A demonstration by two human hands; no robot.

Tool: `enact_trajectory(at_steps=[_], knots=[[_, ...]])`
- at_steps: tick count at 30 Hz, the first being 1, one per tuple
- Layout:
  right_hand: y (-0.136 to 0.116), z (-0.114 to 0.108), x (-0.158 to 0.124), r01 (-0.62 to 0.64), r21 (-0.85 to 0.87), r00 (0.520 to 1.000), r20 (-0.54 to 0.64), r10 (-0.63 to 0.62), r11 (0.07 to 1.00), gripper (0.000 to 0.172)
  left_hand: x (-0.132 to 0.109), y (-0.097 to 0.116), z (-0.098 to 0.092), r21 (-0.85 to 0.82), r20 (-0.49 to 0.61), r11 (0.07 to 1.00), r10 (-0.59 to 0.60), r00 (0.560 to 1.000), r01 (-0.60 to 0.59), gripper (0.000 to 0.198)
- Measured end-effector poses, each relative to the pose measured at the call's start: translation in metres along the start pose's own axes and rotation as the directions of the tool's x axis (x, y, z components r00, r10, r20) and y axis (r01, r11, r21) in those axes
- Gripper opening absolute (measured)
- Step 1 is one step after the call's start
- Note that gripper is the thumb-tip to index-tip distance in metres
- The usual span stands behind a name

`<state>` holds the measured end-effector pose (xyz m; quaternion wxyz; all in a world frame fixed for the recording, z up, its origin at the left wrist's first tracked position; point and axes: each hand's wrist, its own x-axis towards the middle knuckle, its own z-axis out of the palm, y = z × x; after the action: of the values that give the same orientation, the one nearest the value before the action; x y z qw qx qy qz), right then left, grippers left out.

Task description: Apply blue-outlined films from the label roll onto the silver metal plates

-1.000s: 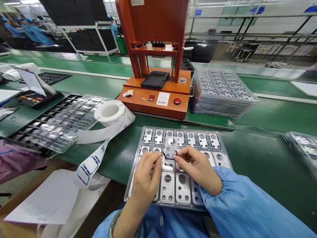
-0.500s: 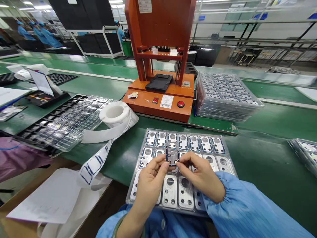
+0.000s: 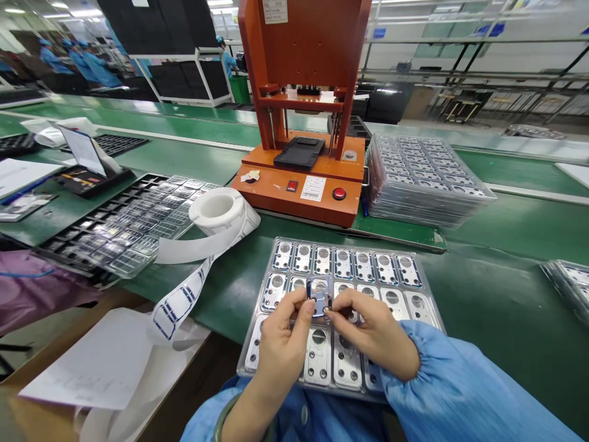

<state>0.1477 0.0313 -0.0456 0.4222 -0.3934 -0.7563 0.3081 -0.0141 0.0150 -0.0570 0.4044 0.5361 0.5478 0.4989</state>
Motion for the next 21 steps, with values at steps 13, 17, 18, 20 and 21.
enact_trajectory(at_steps=[13, 17, 18, 20, 21], knots=[[-0.0026, 0.0002, -0.0002, 0.074, 0.025, 0.991, 0.109, -0.077, 0.997, 0.011, -0.0046, 0.0033, -0.0041, 0.222, -0.059, 0.956, 0.209, 0.976, -0.192, 0.013], [-0.0031, 0.0011, -0.0019, 0.08, 0.041, 0.987, 0.135, -0.085, 0.996, 0.013, -0.0048, 0.0071, -0.0046, 0.262, -0.077, 0.944, 0.228, 0.971, -0.201, 0.013], [-0.0035, 0.001, -0.002, 0.077, 0.044, 0.987, 0.137, -0.083, 0.996, 0.013, -0.0053, 0.0078, -0.0049, 0.264, -0.088, 0.942, 0.235, 0.968, -0.205, 0.014], [-0.0044, 0.0007, -0.002, 0.067, 0.047, 0.988, 0.139, -0.073, 0.997, 0.015, -0.0064, 0.0083, -0.0055, 0.267, -0.086, 0.936, 0.258, 0.962, -0.227, 0.014], [-0.0046, 0.0005, -0.0019, 0.06, 0.047, 0.988, 0.142, -0.066, 0.997, 0.016, -0.0069, 0.0082, -0.0057, 0.271, -0.082, 0.932, 0.27, 0.959, -0.24, 0.014]])
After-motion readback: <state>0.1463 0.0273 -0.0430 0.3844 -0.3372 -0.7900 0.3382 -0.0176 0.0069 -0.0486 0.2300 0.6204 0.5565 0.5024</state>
